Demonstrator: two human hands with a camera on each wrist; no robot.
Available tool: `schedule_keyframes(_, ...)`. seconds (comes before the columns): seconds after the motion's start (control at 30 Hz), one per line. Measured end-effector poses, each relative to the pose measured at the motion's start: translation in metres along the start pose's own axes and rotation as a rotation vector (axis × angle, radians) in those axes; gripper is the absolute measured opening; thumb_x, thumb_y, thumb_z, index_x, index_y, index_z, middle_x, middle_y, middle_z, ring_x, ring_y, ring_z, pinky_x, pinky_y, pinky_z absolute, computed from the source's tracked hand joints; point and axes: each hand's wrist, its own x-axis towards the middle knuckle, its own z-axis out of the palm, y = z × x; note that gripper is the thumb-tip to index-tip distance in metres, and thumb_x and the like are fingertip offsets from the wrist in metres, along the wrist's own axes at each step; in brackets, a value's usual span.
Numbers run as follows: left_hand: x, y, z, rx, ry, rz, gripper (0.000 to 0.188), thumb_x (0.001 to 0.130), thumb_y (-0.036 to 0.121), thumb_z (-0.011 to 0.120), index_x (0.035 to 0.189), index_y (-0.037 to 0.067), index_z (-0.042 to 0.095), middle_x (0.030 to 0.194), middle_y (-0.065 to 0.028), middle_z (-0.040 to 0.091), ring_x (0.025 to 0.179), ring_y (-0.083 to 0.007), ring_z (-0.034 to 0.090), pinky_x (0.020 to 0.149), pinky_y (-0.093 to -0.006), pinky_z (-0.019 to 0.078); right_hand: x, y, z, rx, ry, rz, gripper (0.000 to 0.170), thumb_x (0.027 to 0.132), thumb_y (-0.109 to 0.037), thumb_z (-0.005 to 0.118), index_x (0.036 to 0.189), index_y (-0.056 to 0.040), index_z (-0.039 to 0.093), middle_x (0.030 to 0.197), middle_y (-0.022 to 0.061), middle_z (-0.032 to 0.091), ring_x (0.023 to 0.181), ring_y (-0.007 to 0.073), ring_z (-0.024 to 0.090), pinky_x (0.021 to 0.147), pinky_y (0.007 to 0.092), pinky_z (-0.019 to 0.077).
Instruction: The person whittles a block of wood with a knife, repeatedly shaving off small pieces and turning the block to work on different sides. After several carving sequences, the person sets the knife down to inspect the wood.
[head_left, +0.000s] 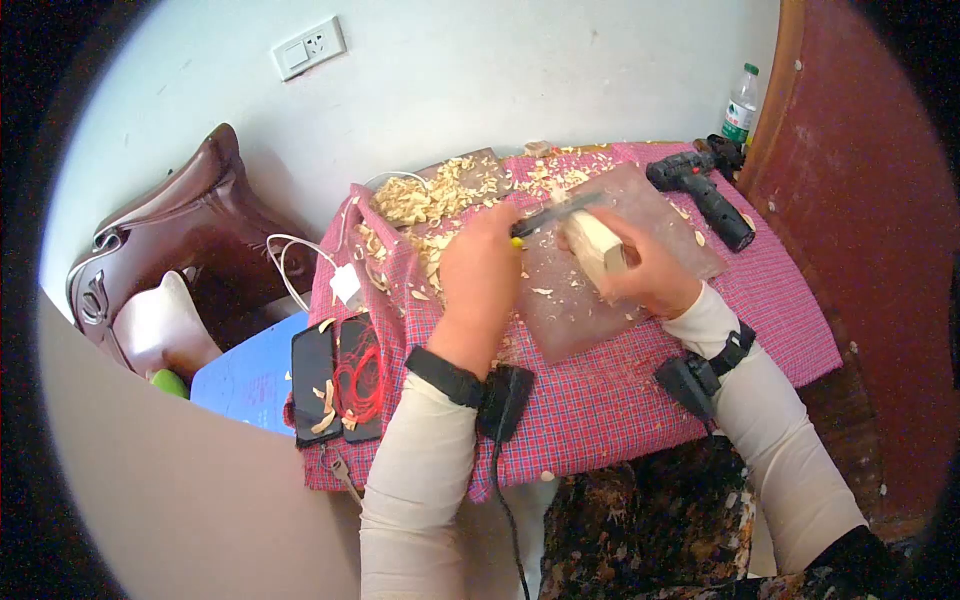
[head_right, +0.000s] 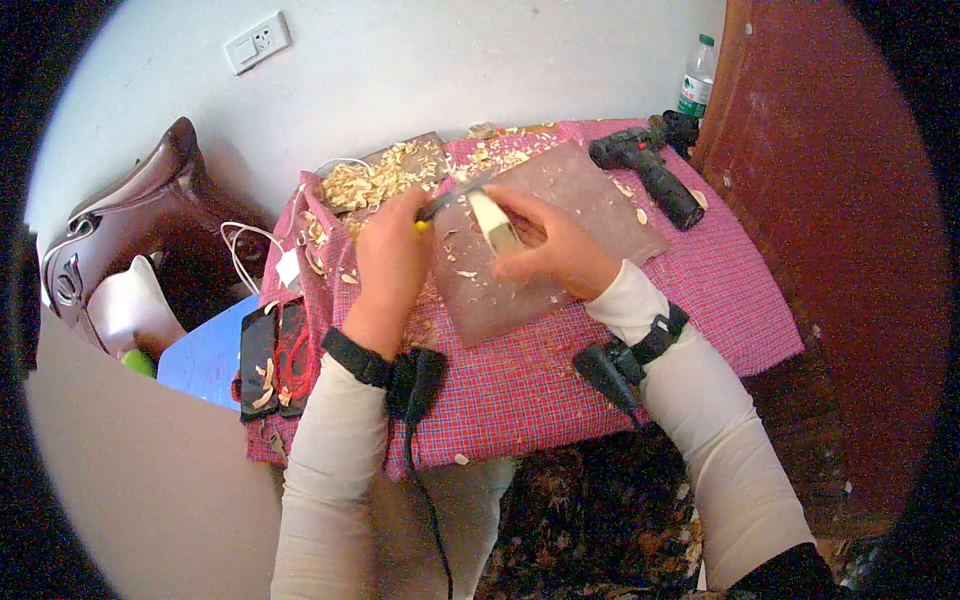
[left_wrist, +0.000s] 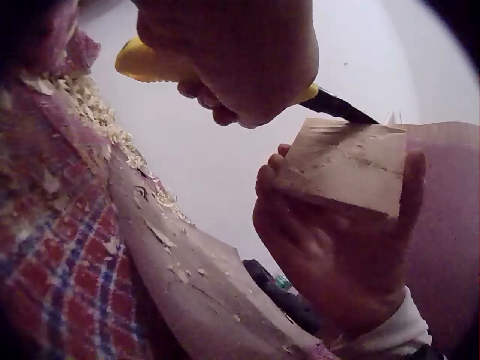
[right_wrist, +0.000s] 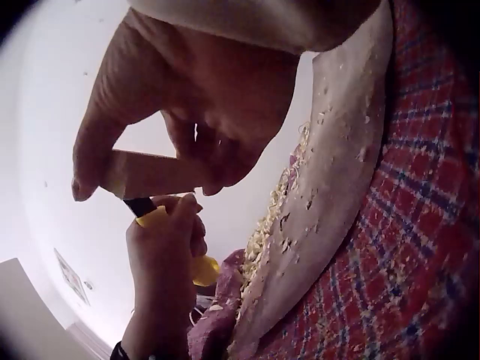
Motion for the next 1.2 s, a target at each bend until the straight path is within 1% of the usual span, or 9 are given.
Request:
schedule_keyframes(0.07,0.002,-0.016,0.001,0.008,0.049,-0.018,0.013,0.069,0.006,0.055,0.082,0.008,0.054,0.076,-0.0137,0.059,0.070,-0.0334,0.058,0.059,-0.0431,0.0442,-0.004,-0.002,-0.002,-0.155,-0.110,-0.110,0.082,0.060,-0.012,0.072,0.130,0.0021,0.031,0.124,0.0100,0.042,0.114,0.0179,0.041,0.096,0.0302,0.0335)
schedule_keyframes(0.13,0.007,-0.030,-0.008,0.085,0.013,-0.231,0.013,0.070,0.007,0.056,0.083,0.007,0.056,0.076,-0.0147,0.060,0.072,-0.0339,0.058,0.061,-0.0430,0.0445,-0.001,-0.003,-0.004,-0.306,-0.221,-0.227,0.085,0.059,-0.012,0.073,0.131,0.0024,0.029,0.126,0.0108,0.041,0.116,0.0181,0.040,0.097,0.0301,0.0321)
schedule_keyframes(0.5,-0.006,0.016,-0.006,-0.124,-0.036,0.052,0.014,0.072,0.010,0.061,0.086,0.008,0.058,0.078,-0.0137,0.059,0.075,-0.0333,0.058,0.062,-0.0395,0.0459,0.010,0.012,-0.013,-0.240,0.034,-0.148,0.081,0.059,-0.013,0.077,0.127,0.0027,0.035,0.118,0.0093,0.047,0.111,0.0178,0.045,0.094,0.0292,0.0346)
schedule_keyframes(0.73,-0.002,-0.002,0.001,0.003,-0.033,0.029,0.010,0.070,0.008,0.058,0.079,0.008,0.053,0.075,-0.0130,0.058,0.072,-0.0313,0.058,0.060,-0.0419,0.0452,0.008,0.008,-0.006,-0.132,0.009,-0.061,0.084,0.056,-0.018,0.079,0.126,0.0016,0.036,0.118,0.0097,0.046,0.109,0.0175,0.046,0.094,0.0291,0.0349)
schedule_keyframes(0.77,0.001,-0.015,0.005,0.055,-0.084,-0.104,0.008,0.071,0.010,0.056,0.079,0.008,0.054,0.074,-0.0131,0.059,0.072,-0.0314,0.058,0.060,-0.0419,0.0452,0.004,0.005,-0.003,-0.133,0.005,-0.060,0.084,0.056,-0.018,0.079,0.126,0.0016,0.036,0.118,0.0097,0.046,0.109,0.0175,0.046,0.094,0.0291,0.0349)
schedule_keyframes(0.83,0.005,-0.033,-0.005,0.156,-0.085,-0.257,0.008,0.076,0.014,0.051,0.079,0.008,0.055,0.073,-0.0126,0.060,0.070,-0.0316,0.058,0.059,-0.0422,0.0453,-0.003,-0.010,0.005,-0.429,-0.303,-0.331,0.086,0.056,-0.018,0.079,0.127,0.0015,0.035,0.121,0.0110,0.045,0.110,0.0178,0.045,0.095,0.0301,0.0345)
schedule_keyframes(0.97,0.005,-0.015,-0.005,0.093,0.077,-0.056,0.007,0.072,0.012,0.055,0.079,0.009,0.055,0.074,-0.0113,0.059,0.070,-0.0314,0.058,0.058,-0.0418,0.0454,0.007,0.007,-0.006,-0.458,0.029,-0.175,0.087,0.056,-0.020,0.080,0.128,0.0013,0.034,0.122,0.0115,0.045,0.112,0.0189,0.045,0.095,0.0311,0.0351)
schedule_keyframes(1.13,-0.005,0.014,-0.008,-0.099,-0.051,0.091,0.016,0.069,0.009,0.062,0.084,0.008,0.056,0.079,-0.0117,0.059,0.074,-0.0327,0.057,0.060,-0.0397,0.0455,0.012,0.011,-0.015,-0.318,0.122,-0.222,0.084,0.058,-0.020,0.079,0.127,0.0010,0.036,0.119,0.0117,0.047,0.112,0.0201,0.045,0.094,0.0305,0.0359)
schedule_keyframes(1.2,-0.006,0.013,-0.007,-0.117,-0.063,0.088,0.017,0.069,0.008,0.061,0.085,0.008,0.055,0.079,-0.0119,0.059,0.075,-0.0328,0.057,0.061,-0.0399,0.0455,0.009,0.007,-0.012,-0.262,0.083,-0.109,0.088,0.057,-0.003,0.072,0.133,0.0017,0.026,0.127,0.0069,0.037,0.120,0.0168,0.035,0.101,0.0280,0.0250)
